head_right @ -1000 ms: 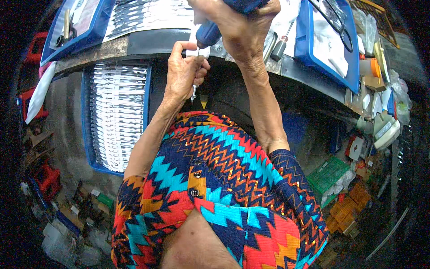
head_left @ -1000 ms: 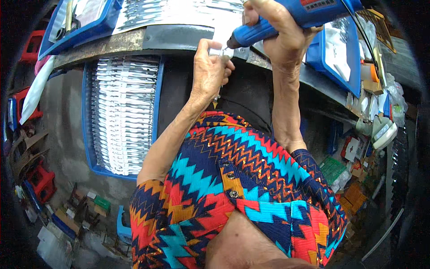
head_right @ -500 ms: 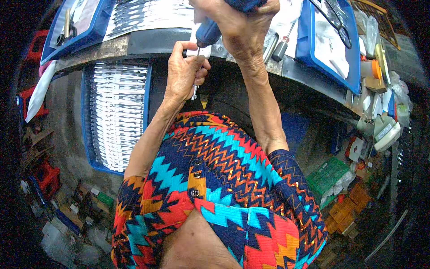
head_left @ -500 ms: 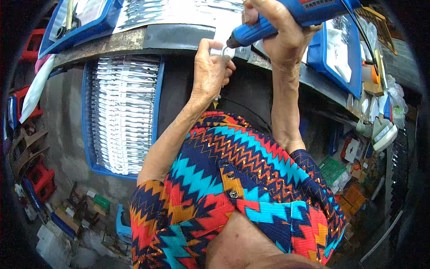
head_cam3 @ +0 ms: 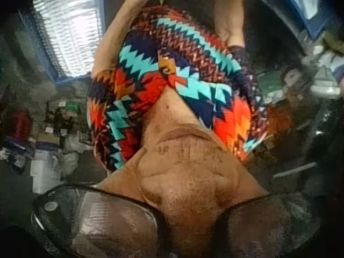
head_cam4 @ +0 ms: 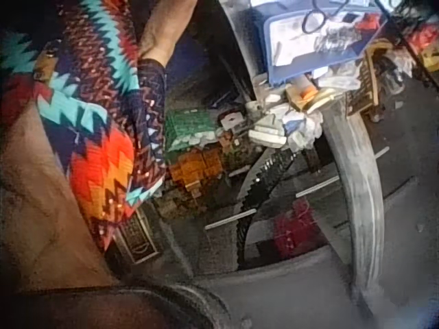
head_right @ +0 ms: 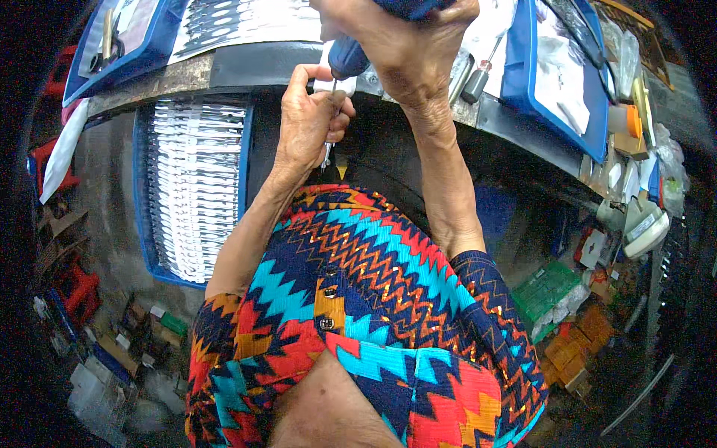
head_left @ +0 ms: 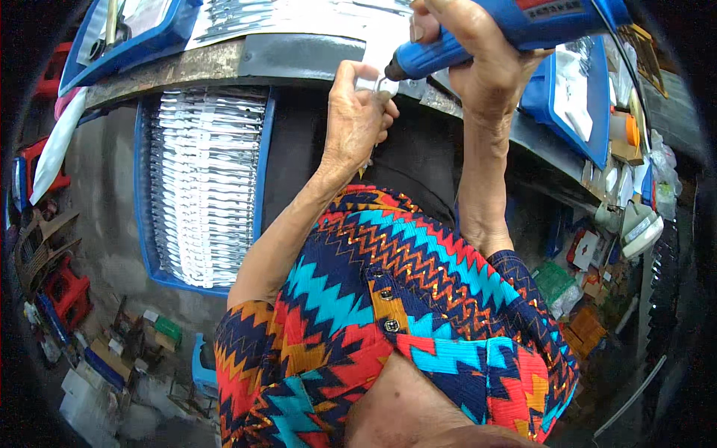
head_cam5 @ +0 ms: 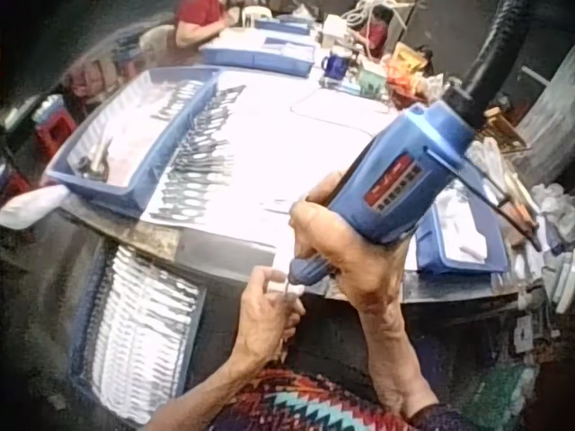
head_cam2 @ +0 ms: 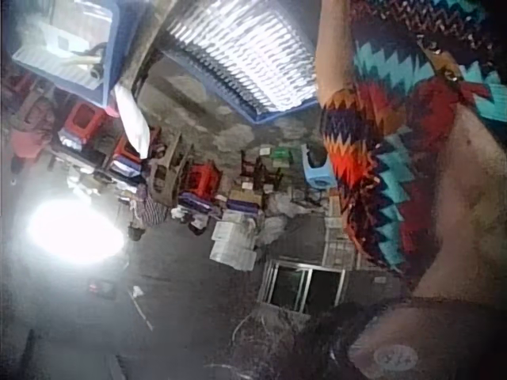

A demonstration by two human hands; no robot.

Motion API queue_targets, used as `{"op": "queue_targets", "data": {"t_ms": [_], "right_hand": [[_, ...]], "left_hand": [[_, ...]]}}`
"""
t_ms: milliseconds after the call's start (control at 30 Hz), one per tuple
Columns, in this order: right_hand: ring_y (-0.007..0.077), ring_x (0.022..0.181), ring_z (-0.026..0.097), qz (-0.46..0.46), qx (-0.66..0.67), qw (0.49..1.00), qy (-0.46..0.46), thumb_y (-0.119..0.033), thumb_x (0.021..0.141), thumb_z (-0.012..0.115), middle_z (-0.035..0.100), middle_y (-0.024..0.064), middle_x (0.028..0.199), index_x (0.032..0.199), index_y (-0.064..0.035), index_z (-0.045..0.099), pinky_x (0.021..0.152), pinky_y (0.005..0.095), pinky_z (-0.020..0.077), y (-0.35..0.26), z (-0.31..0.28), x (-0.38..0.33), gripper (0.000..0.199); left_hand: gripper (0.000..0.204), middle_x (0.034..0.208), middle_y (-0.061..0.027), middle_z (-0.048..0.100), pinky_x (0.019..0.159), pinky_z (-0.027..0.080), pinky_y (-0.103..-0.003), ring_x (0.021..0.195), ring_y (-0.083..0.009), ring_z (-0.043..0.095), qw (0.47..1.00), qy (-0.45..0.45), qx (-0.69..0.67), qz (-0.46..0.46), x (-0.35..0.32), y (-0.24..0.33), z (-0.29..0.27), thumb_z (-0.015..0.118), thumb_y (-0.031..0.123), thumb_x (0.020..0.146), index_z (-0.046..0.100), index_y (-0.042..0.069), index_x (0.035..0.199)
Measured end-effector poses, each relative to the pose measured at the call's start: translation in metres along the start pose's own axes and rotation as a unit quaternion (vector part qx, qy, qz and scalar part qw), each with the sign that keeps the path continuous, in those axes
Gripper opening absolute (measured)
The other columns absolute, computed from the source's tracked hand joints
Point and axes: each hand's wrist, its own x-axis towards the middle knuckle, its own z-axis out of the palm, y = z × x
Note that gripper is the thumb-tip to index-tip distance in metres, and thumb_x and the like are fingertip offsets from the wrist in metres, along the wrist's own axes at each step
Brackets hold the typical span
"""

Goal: Assembling small metallic tools using an electric screwdriver at a cluttered workbench.

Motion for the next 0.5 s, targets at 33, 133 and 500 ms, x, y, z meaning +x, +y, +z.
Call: {"op": "queue_targets", "data": {"t_ms": [33,133,500], "right_hand": [[0.0112,0.048,0.053,0.003,-0.004,1.0,0.004,-0.002,0.069,0.061,0.056,0.0051,0.059,0.071,0.0016,0.057,0.046,0.0227,0.0423,0.001,-0.002,0.001,0.005],[0.0107,0.047,0.052,0.019,-0.051,0.998,-0.009,0.0,0.069,0.06,0.055,0.0051,0.059,0.069,0.002,0.057,0.045,0.0227,0.0414,-0.001,0.001,0.006,0.003],[0.0128,0.048,0.051,-0.045,0.159,0.982,-0.093,0.001,0.074,0.055,0.055,0.009,0.064,0.081,0.0029,0.053,0.047,0.025,0.0436,0.02,-0.02,0.011,0.007]], "left_hand": [[0.02,0.059,-0.0049,0.054,0.034,0.032,-0.017,0.046,-0.0049,0.046,1.0,-0.004,-0.001,0.005,0.001,0.0,0.002,0.049,0.003,0.083,0.036,0.007,0.098],[0.021,0.058,-0.0047,0.053,0.034,0.031,-0.017,0.046,-0.0047,0.046,1.0,0.006,0.009,0.002,0.0,0.003,0.003,0.049,0.001,0.082,0.037,0.007,0.099],[0.022,0.059,-0.0053,0.054,0.033,0.031,-0.018,0.044,-0.0047,0.045,0.999,0.015,0.029,-0.005,-0.001,0.004,0.002,0.051,0.002,0.084,0.037,0.006,0.1]]}}
